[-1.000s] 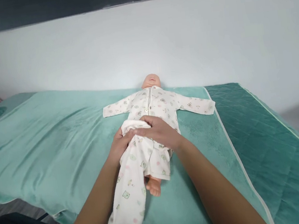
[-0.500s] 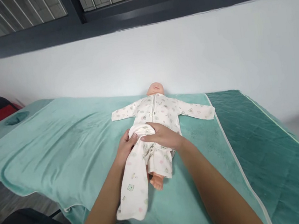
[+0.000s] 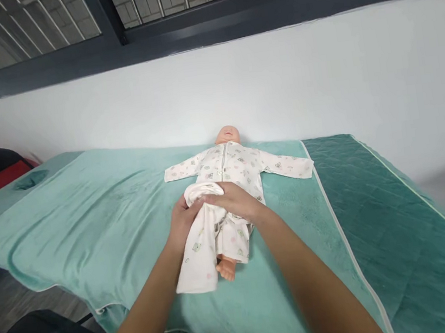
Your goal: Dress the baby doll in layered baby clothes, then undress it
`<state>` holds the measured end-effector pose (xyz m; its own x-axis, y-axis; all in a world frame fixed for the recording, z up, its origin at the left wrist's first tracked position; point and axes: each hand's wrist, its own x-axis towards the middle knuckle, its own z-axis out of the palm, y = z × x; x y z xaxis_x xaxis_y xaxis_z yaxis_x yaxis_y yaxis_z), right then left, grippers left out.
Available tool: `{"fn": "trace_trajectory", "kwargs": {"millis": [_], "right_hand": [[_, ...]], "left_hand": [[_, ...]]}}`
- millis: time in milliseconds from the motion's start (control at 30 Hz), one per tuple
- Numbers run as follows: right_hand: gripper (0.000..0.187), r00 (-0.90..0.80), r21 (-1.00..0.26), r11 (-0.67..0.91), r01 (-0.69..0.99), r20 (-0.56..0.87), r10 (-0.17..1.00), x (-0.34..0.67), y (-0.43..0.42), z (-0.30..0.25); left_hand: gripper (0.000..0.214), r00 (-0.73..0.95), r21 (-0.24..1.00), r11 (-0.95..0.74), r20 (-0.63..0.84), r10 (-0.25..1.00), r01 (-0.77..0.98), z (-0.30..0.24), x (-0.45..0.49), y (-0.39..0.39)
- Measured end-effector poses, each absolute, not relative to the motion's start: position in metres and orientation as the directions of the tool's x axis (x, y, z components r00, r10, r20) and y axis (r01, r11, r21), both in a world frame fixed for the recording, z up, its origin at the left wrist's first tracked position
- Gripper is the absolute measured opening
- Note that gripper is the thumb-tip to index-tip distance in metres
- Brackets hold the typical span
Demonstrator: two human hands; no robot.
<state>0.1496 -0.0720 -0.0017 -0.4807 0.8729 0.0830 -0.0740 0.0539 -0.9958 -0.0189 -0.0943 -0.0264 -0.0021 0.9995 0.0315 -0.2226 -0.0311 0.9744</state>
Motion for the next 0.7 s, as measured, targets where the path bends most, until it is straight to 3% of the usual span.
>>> {"fn": "trace_trajectory", "kwargs": {"millis": [133,233,333,433,533,600,700], "right_hand": [[0.034,-0.621,-0.995,0.099,0.022,0.064,0.781,0.156,-0.074,0.003],[0.013,-0.491,-0.999,0.048,-0.014,0.048,0.870,0.154,-0.075,-0.001],[0.013,-0.340,-0.980,-0.039,-0.195,0.030,0.940,0.149,-0.073,-0.008],[0.025,-0.280,-0.894,-0.146,-0.423,-0.024,0.960,0.148,-0.068,-0.013],[0.031,-0.351,-0.813,-0.239,-0.531,-0.046,0.935,0.152,-0.065,-0.017],[0.033,-0.411,-0.818,-0.242,-0.522,-0.007,0.912,0.158,-0.066,-0.017],[0.043,-0.545,-0.910,-0.179,-0.373,0.059,0.836,0.167,-0.071,-0.013]], "left_hand": [[0.035,-0.166,0.978,-0.092,0.061,0.984,-0.190,-0.017,-0.013,-0.086],[0.038,-0.089,0.972,-0.050,0.031,0.996,-0.229,-0.010,-0.007,-0.087],[0.044,-0.005,0.963,0.007,-0.008,1.000,-0.271,-0.006,-0.003,-0.092],[0.044,0.010,0.960,0.038,-0.037,0.999,-0.278,-0.007,-0.003,-0.096],[0.045,-0.005,0.960,0.041,-0.044,0.999,-0.277,-0.009,-0.002,-0.095],[0.045,-0.052,0.967,0.018,-0.033,0.998,-0.253,-0.008,-0.001,-0.092],[0.044,-0.123,0.981,-0.006,-0.018,0.992,-0.193,-0.005,0.001,-0.085]]}}
